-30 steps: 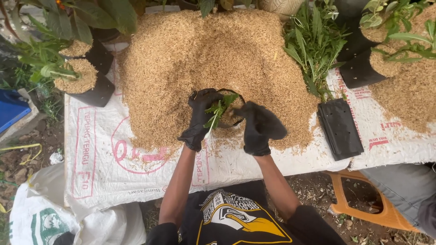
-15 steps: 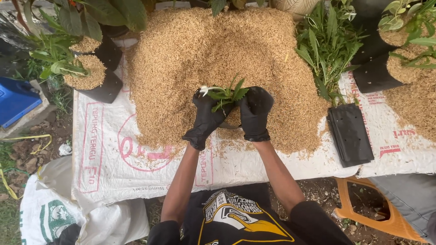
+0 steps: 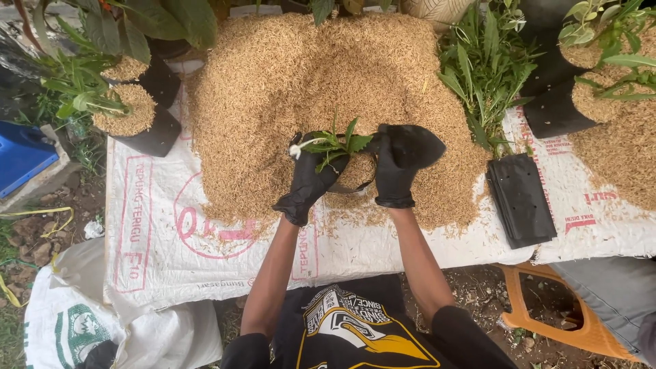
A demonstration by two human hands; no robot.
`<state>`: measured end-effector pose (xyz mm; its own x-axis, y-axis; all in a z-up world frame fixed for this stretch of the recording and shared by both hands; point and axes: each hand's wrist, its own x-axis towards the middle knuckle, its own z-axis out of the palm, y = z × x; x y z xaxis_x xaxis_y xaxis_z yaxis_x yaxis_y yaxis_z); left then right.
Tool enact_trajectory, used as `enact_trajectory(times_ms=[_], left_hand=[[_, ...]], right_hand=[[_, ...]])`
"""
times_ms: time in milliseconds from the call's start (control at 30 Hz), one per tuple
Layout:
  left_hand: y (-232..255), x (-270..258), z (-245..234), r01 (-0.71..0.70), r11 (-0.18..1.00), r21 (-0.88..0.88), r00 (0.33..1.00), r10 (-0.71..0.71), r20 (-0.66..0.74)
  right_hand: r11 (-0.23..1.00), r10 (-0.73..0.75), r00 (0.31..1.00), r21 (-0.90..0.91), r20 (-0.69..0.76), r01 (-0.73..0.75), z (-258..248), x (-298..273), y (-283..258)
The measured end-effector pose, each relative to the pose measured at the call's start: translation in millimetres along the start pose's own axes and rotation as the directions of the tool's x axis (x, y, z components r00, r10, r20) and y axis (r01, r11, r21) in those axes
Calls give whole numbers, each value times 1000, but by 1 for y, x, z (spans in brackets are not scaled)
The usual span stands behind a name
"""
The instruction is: A person is transplanting a small seedling into a black plastic pot, filling it with rice husks using a small hand trowel.
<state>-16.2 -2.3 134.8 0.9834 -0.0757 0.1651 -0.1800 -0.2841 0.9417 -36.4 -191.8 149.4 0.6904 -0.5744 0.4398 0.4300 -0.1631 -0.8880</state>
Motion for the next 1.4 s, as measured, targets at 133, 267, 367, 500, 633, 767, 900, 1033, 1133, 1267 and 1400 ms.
enact_trajectory(times_ms=[133,267,367,500,633,767,900,1033,1133,1267,1400], left_hand=[[-101,4,23,74,894,-442,996,-41,85],[-192,6,38,186,491,-851,981,-36,193],[-246,16,61,253,109,-961,967,-1,255],[-276,22,84,308,-296,-904,951,77,298],[-224,11,74,435,-847,-306,884,336,326],[-128,28,35,472,-742,-476,815,162,557],[-124,20,29,481,107,-870,800,-459,386],[-241,39,90,271,-312,-911,927,341,159],[-152,11,19,-135,661,-738,932,338,133],[-20,19,-23,-360,905,-227,913,392,115],[-181,7,59,-264,884,-386,946,315,75]], right_hand=[[948,176,984,266,10,-172,20,-5,6],[757,257,957,588,132,-284,-28,-43,221],[740,244,943,586,226,-331,-9,-37,152],[994,-91,981,-46,172,100,-4,-11,20],[945,-189,979,-257,81,204,-16,-27,19],[809,-335,942,-517,-14,280,-27,-41,36],[584,-514,857,-712,47,390,-33,-41,74],[900,-241,964,-345,113,265,6,-41,-21],[937,-193,975,-275,111,216,4,-40,-23],[956,-172,979,-220,109,193,-3,-41,-21],[969,-153,977,-170,150,178,-24,-64,-29]])
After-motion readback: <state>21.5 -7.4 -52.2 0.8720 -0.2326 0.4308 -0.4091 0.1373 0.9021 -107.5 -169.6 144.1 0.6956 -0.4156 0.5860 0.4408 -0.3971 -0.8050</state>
